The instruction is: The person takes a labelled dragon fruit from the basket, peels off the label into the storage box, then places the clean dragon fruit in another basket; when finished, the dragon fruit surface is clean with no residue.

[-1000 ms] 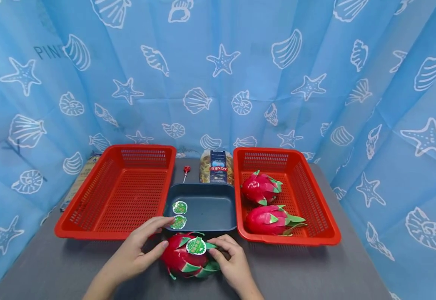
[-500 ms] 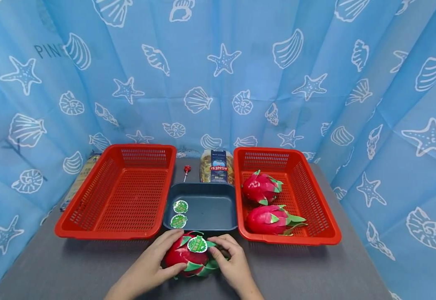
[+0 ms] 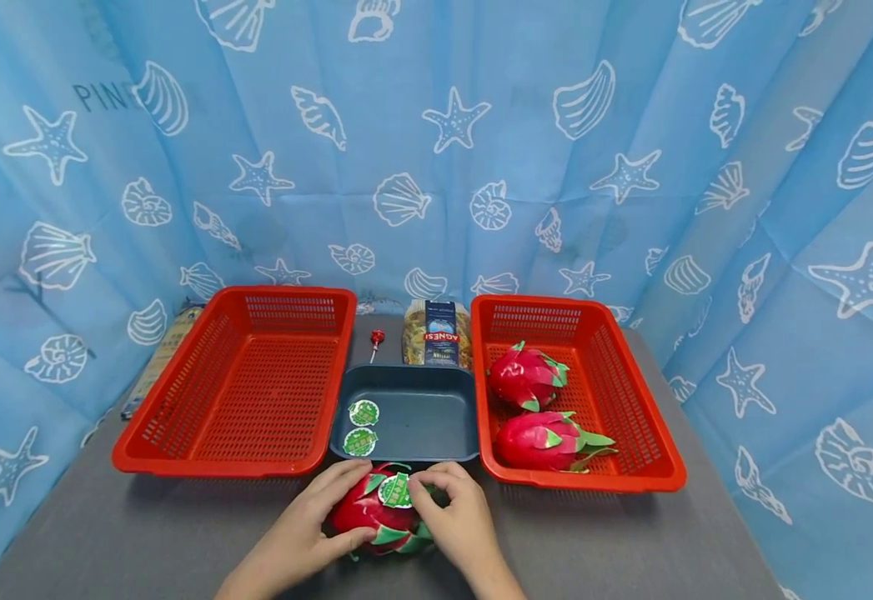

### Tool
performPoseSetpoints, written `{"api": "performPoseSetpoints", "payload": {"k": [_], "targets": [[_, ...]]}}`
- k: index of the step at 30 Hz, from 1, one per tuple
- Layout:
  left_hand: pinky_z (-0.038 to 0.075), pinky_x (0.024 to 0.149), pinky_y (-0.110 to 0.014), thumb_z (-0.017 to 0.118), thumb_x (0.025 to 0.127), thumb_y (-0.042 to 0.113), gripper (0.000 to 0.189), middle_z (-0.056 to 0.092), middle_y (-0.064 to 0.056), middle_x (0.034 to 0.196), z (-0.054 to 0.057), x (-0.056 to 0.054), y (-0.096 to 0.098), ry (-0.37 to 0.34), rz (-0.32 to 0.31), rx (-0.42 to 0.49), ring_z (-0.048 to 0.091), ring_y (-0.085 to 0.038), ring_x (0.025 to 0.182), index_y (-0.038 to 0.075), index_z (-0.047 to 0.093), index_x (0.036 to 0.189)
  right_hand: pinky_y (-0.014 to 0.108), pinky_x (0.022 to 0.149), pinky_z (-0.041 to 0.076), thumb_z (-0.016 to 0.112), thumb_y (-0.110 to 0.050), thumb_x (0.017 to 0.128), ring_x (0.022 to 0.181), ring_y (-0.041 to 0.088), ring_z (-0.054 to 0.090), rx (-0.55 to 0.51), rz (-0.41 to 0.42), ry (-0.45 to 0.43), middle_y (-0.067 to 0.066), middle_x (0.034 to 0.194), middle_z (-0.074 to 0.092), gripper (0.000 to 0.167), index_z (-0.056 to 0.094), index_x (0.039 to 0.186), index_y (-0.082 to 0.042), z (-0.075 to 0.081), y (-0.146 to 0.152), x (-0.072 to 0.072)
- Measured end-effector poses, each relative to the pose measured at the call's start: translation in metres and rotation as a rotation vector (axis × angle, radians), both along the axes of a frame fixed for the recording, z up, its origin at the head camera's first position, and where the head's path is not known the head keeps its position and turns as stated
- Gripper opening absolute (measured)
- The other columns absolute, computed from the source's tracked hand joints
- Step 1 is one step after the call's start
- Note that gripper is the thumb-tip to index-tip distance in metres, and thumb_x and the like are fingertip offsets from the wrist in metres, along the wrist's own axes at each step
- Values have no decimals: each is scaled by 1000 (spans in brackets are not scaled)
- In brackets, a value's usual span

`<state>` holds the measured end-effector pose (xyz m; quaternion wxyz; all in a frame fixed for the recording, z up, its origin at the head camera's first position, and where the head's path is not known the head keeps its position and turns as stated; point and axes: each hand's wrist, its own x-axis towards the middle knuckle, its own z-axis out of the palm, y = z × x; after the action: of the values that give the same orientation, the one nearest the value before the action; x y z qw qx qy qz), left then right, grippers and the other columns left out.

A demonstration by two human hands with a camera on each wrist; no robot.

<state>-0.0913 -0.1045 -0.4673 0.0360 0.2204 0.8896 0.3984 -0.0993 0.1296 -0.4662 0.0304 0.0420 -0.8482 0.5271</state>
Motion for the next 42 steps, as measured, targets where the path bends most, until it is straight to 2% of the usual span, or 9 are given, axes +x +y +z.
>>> {"api": "performPoseSetpoints", "payload": {"k": [2, 5, 12, 17, 23, 29, 34, 39, 42], "targets": [[57, 89, -37, 79, 88, 48, 73, 52, 0, 145, -1, 0, 0, 9, -3, 7, 52, -21, 126, 15, 55, 148, 31, 84, 53, 77, -28, 92, 92, 11, 63, 54, 20, -31, -13, 92, 67, 8, 81, 91, -21, 7, -3, -4], [58, 88, -35, 79, 88, 50, 73, 52, 0, 145, -3, 0, 0, 8, -2, 17, 51, -21, 126, 16, 55, 147, 32, 84, 53, 77, -29, 91, 91, 12, 64, 71, 59, -61, -11, 91, 68, 11, 80, 89, -19, 14, -6, -9], [58, 87, -34, 78, 87, 52, 73, 52, 1, 144, -2, 0, -2, -23, 4, 34, 50, -22, 125, 17, 55, 147, 30, 82, 52, 79, -26, 90, 89, 13, 63, 25, 68, -80, -8, 89, 68, 10, 79, 85, -17, 22, -11, -13], [58, 87, -34, 77, 86, 55, 73, 53, 3, 144, -4, 0, -4, -33, 2, 58, 51, -21, 126, 20, 56, 147, 29, 79, 53, 81, -21, 89, 87, 15, 63, -41, 41, -52, -7, 89, 69, 6, 79, 84, -17, 37, -9, -13], [57, 85, -33, 77, 85, 58, 69, 55, 7, 142, -9, -1, -7, -65, -7, 125, 53, -21, 124, 27, 57, 144, 27, 73, 57, 79, -14, 91, 79, 17, 67, -134, 35, -27, -1, 87, 73, 4, 80, 93, -12, 56, -5, -23], [57, 86, -33, 81, 84, 53, 67, 54, 6, 143, -9, -2, -9, -147, -8, 176, 53, -24, 124, 31, 57, 142, 27, 74, 57, 77, -14, 92, 82, 19, 65, -116, 9, -29, 2, 93, 75, 14, 80, 104, -7, 69, -7, -42], [58, 86, -36, 82, 83, 50, 66, 54, 6, 143, -10, -4, -10, -200, 1, 200, 51, -27, 126, 32, 57, 142, 28, 71, 56, 76, -15, 93, 81, 21, 66, -78, 23, -47, 3, 91, 74, 19, 79, 109, -5, 69, -10, -60], [57, 88, -37, 82, 83, 51, 66, 54, 6, 143, -13, -4, -12, -197, -6, 225, 52, -27, 126, 32, 57, 142, 29, 60, 49, 74, -11, 92, 75, 32, 69, -38, 40, -110, 5, 82, 74, 20, 75, 110, -3, 59, -15, -79], [56, 90, -37, 82, 83, 52, 66, 54, 8, 143, -15, -4, -13, -198, -2, 230, 52, -24, 126, 34, 57, 141, 29, 60, 50, 74, -8, 91, 74, 33, 71, -15, 47, -141, 6, 80, 74, 19, 73, 109, -2, 49, -18, -90]]}}
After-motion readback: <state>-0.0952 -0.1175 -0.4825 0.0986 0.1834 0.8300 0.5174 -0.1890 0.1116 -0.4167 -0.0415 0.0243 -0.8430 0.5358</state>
